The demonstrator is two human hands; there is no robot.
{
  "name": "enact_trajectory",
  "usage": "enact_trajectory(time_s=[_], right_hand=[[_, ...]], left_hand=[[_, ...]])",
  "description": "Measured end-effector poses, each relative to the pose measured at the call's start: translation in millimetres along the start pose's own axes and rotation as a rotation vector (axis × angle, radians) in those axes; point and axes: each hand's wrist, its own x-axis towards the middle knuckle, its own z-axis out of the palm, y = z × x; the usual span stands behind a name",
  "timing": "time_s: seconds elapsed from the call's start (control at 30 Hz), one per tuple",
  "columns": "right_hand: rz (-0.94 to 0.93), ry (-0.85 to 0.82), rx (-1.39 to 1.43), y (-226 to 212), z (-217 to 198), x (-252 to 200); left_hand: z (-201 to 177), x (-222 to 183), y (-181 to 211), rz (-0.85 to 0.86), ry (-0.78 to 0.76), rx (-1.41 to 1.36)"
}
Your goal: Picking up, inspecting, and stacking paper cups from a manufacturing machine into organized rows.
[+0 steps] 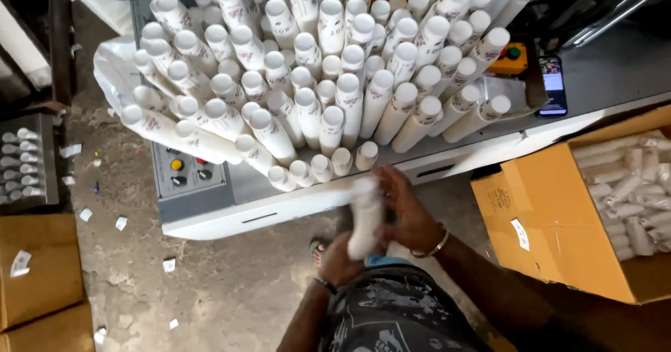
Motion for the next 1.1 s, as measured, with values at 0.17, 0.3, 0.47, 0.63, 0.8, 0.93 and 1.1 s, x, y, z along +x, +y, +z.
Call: enact_trajectory(time_s=[0.17,0.3,0.47,0.63,0.8,0.93,1.1], right_hand=[[0.293,0.214,0.031,51.3,-31.7,8.0],[0.254,0.033,-0.107,53.6,-39.7,5.1],[0.317,-0.120,-0.190,13.8,-49.5,21.6],[-0.131,0.106,-0.517,10.8,-47.4,46.2],[-0.227,0.095,-0.773,89.9,-32.9,87.7],[-0.223,-0.062,-0.816,75.0,-31.7,91.4],[0.179,0.153,-0.343,48.2,-45.3,24.7]], left_hand=[[44.3,9.3,33.6,-0.096,-0.571,-0.329],[49.3,52.2,43.8,-0.229,-0.364,-0.767],[35.9,76.0,69.4,-0.081,-0.212,-0.701],[33.0,55.6,70.1,-0.163,-0.139,-0.857],[46.4,48.6,42.2,-0.168,0.066,-0.816],[46.3,39.9,56.0,-0.154,0.125,-0.699],[75.0,12.8,43.1,-0.173,0.033,-0.724]])
